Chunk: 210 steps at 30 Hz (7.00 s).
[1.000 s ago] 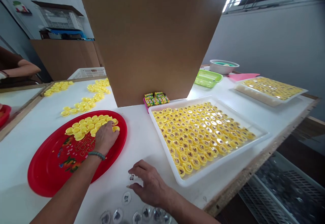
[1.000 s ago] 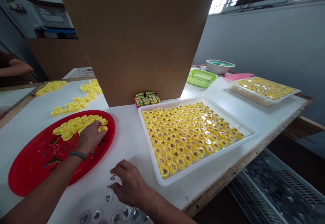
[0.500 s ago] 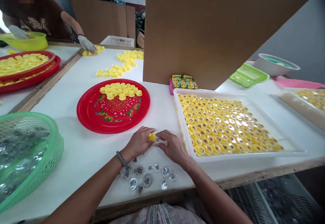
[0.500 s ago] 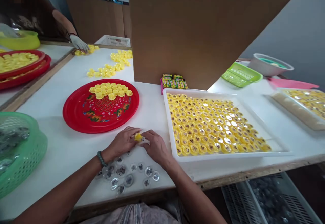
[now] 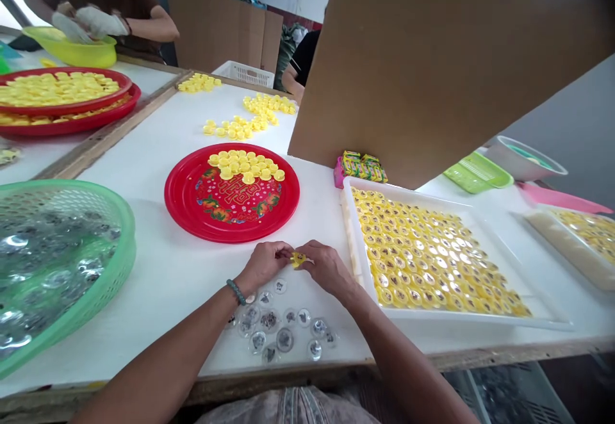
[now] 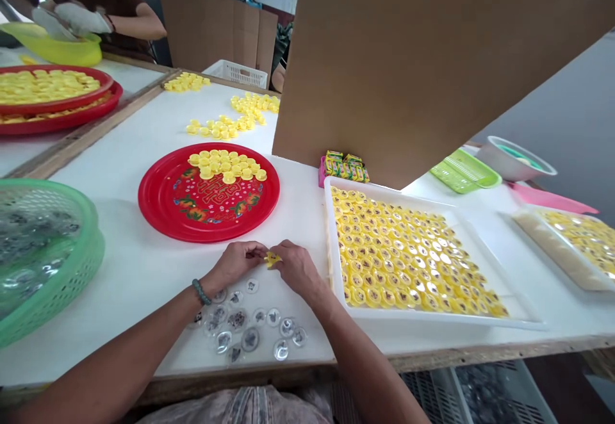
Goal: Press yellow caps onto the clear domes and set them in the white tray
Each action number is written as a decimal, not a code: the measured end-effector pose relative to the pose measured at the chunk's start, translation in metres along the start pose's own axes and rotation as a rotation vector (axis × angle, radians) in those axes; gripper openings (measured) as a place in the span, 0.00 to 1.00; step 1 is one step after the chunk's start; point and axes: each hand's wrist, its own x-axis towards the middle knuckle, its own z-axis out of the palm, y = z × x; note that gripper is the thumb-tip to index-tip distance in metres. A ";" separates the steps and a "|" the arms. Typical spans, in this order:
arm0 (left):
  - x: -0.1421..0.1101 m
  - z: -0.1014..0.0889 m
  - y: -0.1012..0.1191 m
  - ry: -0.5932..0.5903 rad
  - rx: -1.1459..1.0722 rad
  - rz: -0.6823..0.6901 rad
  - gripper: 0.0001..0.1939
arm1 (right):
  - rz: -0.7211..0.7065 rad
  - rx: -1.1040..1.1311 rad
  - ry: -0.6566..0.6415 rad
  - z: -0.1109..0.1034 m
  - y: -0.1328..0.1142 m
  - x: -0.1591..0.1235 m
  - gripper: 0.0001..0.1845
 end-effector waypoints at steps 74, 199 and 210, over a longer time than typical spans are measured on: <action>-0.003 -0.002 0.025 0.125 0.154 -0.023 0.15 | -0.147 -0.123 0.179 -0.067 0.012 -0.057 0.15; 0.000 -0.006 -0.006 0.018 0.011 0.024 0.16 | -0.025 0.036 0.083 0.006 -0.003 0.004 0.10; 0.003 -0.005 -0.008 0.021 0.004 0.061 0.13 | 0.145 -0.224 -0.088 0.001 -0.013 0.009 0.12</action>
